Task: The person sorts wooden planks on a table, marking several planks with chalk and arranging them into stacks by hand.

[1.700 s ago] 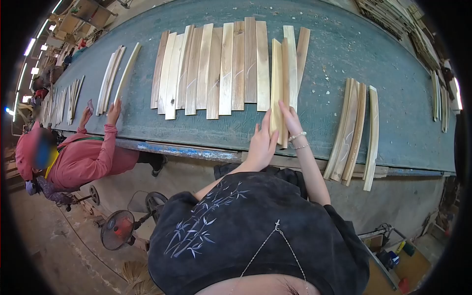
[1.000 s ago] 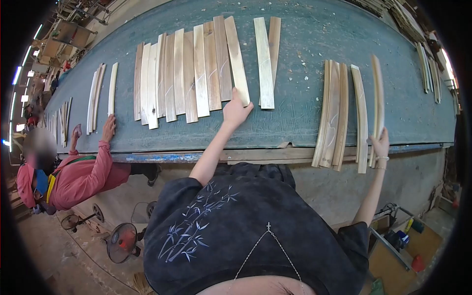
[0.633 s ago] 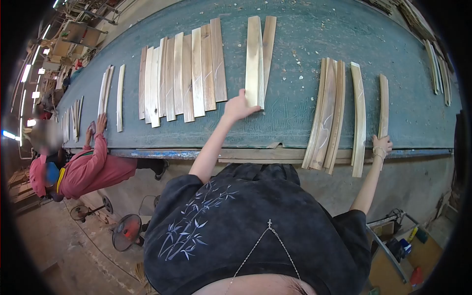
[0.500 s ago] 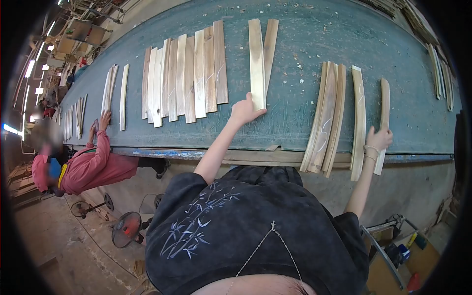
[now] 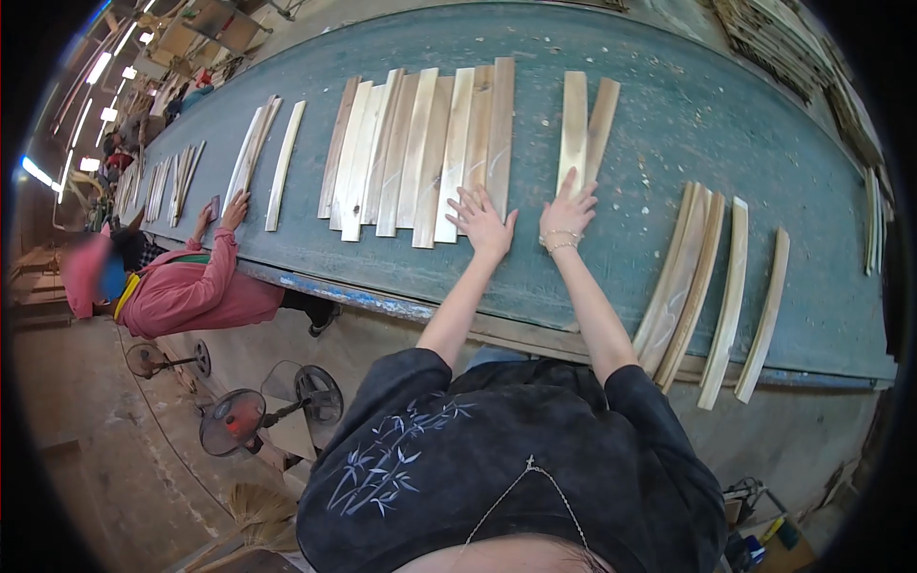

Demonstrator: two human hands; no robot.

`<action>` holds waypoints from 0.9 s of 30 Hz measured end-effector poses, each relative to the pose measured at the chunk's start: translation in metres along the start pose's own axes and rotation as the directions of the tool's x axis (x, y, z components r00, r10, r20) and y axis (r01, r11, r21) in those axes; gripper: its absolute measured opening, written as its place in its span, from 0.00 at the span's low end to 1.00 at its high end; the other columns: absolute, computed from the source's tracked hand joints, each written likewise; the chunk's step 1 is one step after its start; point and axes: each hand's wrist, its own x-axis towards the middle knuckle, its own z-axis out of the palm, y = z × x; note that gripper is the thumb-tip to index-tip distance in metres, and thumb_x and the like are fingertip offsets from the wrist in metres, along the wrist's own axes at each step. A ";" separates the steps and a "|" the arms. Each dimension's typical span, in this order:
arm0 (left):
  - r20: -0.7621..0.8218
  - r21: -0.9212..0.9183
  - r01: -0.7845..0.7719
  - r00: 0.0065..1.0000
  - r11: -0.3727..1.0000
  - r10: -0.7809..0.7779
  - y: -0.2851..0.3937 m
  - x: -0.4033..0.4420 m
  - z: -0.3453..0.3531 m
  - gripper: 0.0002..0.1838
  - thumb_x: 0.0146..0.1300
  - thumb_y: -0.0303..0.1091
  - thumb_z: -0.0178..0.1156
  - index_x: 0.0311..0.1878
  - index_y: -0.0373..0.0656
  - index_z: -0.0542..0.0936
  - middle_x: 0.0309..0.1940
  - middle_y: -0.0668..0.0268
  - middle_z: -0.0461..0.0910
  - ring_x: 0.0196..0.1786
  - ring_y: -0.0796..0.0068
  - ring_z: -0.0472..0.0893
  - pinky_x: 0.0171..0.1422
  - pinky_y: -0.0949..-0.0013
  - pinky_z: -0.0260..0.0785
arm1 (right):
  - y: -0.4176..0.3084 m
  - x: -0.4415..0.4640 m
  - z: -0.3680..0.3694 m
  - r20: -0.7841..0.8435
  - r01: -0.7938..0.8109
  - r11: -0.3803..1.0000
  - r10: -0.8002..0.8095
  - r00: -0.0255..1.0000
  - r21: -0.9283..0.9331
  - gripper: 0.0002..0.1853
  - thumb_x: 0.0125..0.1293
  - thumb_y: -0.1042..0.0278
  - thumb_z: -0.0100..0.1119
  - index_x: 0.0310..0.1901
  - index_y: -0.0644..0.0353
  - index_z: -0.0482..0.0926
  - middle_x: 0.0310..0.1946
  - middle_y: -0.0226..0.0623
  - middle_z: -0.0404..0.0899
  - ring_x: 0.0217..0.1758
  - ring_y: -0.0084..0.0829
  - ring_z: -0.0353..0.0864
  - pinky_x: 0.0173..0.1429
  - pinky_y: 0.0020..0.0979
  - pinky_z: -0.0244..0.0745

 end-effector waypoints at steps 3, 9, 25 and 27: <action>0.015 0.114 -0.058 0.998 0.992 0.057 -0.005 0.005 0.008 0.35 0.55 0.49 0.50 0.59 0.33 0.56 0.58 0.39 0.53 0.59 0.34 0.53 0.63 0.41 0.34 | -0.001 0.004 0.006 -0.024 -0.022 0.999 0.023 0.999 0.037 0.41 0.51 0.65 0.52 0.65 0.48 0.41 0.54 0.56 0.57 0.43 0.42 0.66 0.42 0.36 0.68; -0.001 -0.506 -0.312 0.932 0.804 0.362 -0.044 0.013 -0.007 0.13 0.59 0.33 0.45 0.36 0.29 0.71 0.47 0.40 0.67 0.51 0.46 0.67 0.58 0.58 0.57 | -0.006 0.006 -0.001 -0.030 -0.106 0.994 0.105 0.994 -0.040 0.37 0.53 0.74 0.47 0.65 0.47 0.44 0.48 0.54 0.62 0.36 0.37 0.67 0.38 0.31 0.69; 0.300 -0.734 -0.274 0.690 0.621 0.659 -0.042 -0.071 -0.063 0.15 0.59 0.35 0.45 0.42 0.35 0.73 0.42 0.55 0.73 0.47 0.60 0.70 0.57 0.57 0.55 | 0.045 -0.079 -0.036 0.510 -0.529 0.010 -0.280 0.813 0.849 0.42 0.51 0.68 0.62 0.63 0.61 0.44 0.38 0.41 0.74 0.37 0.25 0.75 0.40 0.25 0.71; 0.165 -0.711 -0.388 0.720 0.587 0.675 -0.043 -0.084 -0.058 0.15 0.59 0.35 0.45 0.42 0.36 0.73 0.43 0.56 0.72 0.48 0.60 0.70 0.56 0.58 0.55 | 0.037 -0.087 -0.042 0.565 -0.554 0.115 -0.185 0.804 0.825 0.48 0.43 0.63 0.70 0.60 0.66 0.47 0.42 0.42 0.71 0.42 0.27 0.73 0.45 0.27 0.70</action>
